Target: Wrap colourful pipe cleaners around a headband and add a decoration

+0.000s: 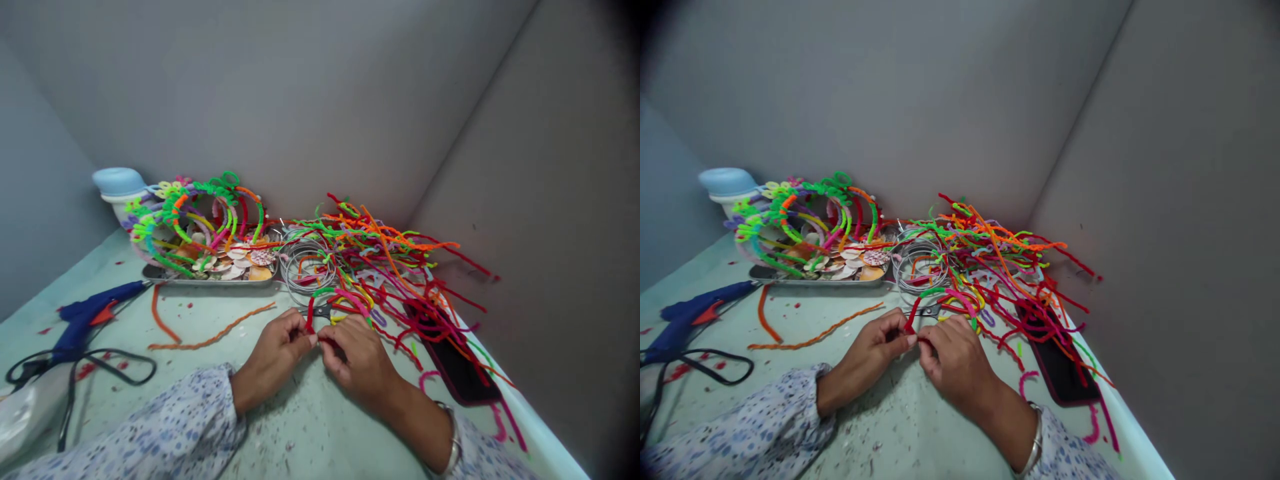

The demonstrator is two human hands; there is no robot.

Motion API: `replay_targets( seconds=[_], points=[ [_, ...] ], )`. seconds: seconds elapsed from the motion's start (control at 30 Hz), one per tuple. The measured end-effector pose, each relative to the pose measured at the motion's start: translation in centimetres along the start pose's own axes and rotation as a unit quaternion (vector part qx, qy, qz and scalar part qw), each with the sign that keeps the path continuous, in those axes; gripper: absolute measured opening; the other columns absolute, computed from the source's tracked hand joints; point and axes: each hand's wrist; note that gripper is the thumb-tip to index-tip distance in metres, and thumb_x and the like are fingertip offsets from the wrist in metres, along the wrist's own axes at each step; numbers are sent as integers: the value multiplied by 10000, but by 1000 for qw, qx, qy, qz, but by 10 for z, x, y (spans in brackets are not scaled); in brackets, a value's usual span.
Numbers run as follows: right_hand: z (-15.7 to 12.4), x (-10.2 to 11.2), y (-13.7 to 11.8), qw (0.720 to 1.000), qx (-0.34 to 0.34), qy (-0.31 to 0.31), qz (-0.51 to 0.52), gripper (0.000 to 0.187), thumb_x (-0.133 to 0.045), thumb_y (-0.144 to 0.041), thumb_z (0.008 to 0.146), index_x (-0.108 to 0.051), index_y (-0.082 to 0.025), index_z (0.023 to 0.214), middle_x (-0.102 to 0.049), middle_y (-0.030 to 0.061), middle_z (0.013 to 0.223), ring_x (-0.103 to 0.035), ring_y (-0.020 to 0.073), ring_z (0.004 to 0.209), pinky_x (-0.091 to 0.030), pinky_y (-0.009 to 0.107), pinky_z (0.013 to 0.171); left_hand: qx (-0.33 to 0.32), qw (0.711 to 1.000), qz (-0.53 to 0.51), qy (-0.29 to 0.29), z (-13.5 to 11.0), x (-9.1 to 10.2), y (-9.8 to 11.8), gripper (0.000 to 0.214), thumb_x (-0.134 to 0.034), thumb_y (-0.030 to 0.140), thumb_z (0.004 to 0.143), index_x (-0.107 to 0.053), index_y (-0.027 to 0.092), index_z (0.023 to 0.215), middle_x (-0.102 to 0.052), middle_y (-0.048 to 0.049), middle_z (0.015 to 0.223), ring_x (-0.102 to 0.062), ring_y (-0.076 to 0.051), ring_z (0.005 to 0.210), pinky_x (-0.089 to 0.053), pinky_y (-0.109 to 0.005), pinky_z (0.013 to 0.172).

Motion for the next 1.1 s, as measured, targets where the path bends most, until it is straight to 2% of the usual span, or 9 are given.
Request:
replay_targets(
  seconds=[0.1,0.27,0.5,0.63,0.93,1.1],
  points=[
    [1,0,0,1000,10,1,-3,128,-522,-113,840,-615,-187,887,-600,10,674,-548,155,644,-422,314,676,11,1000,-16,2,0,0,0,194,-620,290,764,-533,160,650,-453,24,658,-398,-121,631,-321,-239,585],
    [1,-1,-1,1000,13,9,-3,130,-520,-97,835,-609,-190,815,-596,6,636,-546,153,623,-420,315,670,42,998,-47,8,-2,-3,1,199,-632,277,746,-510,165,635,-430,38,614,-379,-113,599,-309,-242,570],
    [0,-1,0,1000,3,10,6,118,-524,-93,837,-583,-185,794,-601,10,653,-544,156,635,-420,325,683,29,999,27,25,-5,-6,3,204,-584,315,797,-525,166,672,-445,38,624,-392,-119,601,-312,-243,564],
    [0,0,-1,1000,25,6,-1,114,-523,-94,838,-577,-184,794,-586,9,640,-527,158,628,-414,330,683,36,999,20,29,-5,-4,5,221,-575,327,793,-526,163,652,-448,36,618,-388,-120,598,-313,-249,565],
    [0,0,-2,998,66,-4,-24,113,-519,-72,835,-572,-170,815,-568,2,634,-508,157,642,-401,324,689,107,993,-48,25,-1,-5,-2,184,-576,291,692,-467,176,597,-387,50,556,-335,-107,547,-258,-250,531],
    [-2,-1,-1,997,75,-18,-20,108,-521,-72,838,-572,-163,808,-565,6,639,-500,157,648,-393,325,694,127,992,-20,7,3,-2,-5,146,-546,271,666,-472,169,592,-402,49,554,-346,-110,558,-263,-249,538]
  ],
)
Point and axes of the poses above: each hand's wrist, its own z-axis towards the middle knuckle, its own x-axis out of the back of the hand, y = z × x
